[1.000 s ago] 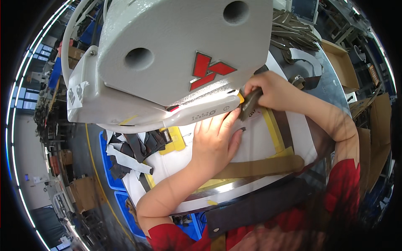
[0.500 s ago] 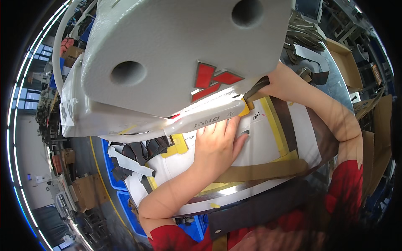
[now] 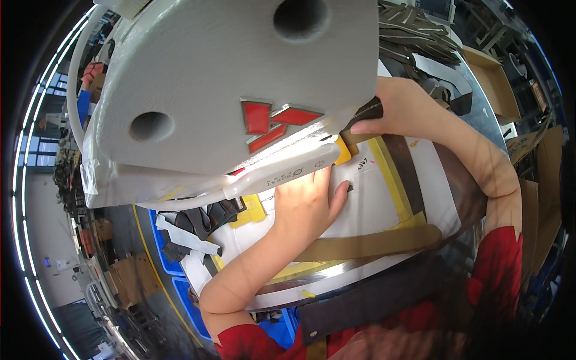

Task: Operator is using a heavy-duty industrial sewing machine to assemble leather straps and components.

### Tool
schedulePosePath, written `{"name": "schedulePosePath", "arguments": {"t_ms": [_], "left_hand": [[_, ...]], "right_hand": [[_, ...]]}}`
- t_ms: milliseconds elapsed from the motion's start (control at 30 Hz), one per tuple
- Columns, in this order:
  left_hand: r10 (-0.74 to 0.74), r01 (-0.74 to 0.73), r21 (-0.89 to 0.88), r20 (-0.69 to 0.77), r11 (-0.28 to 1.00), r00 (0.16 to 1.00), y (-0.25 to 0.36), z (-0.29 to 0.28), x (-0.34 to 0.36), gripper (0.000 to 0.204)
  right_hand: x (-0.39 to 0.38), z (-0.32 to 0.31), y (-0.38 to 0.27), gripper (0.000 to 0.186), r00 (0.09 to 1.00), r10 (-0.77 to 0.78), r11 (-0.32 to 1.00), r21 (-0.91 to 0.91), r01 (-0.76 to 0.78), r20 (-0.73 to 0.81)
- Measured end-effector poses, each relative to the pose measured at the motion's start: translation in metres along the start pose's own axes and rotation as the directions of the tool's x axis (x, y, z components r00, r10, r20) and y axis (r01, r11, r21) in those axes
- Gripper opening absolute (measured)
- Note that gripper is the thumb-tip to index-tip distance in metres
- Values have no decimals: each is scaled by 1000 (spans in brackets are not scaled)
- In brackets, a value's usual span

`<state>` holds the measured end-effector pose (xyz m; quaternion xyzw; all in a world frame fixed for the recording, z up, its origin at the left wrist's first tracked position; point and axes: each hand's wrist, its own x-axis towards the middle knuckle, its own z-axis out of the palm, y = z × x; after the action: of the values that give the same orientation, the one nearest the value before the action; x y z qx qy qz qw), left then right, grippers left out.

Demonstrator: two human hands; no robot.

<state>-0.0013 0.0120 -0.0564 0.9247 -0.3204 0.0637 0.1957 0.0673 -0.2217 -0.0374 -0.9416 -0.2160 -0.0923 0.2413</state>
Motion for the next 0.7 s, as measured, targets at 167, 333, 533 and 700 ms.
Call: {"name": "schedulePosePath", "arguments": {"t_ms": [167,333,533,700], "left_hand": [[26,-25,56,-5,998,1000,0,-2,0,57],[-11,11,11,-25,1000,1000,-1,-1,-1,62],[-18,16,-39,-40,999,999,-2,-3,1,68],[-3,3,-4,-63,1000,998,-2,-2,0,67]], "right_hand": [[12,-10,1,30,955,106,723,638,-265,276],[3,9,-12,19,960,67,915,367,-168,273],[-2,18,-11,15,988,29,957,280,-70,149],[-1,20,-20,15,995,33,945,320,-62,96]]}}
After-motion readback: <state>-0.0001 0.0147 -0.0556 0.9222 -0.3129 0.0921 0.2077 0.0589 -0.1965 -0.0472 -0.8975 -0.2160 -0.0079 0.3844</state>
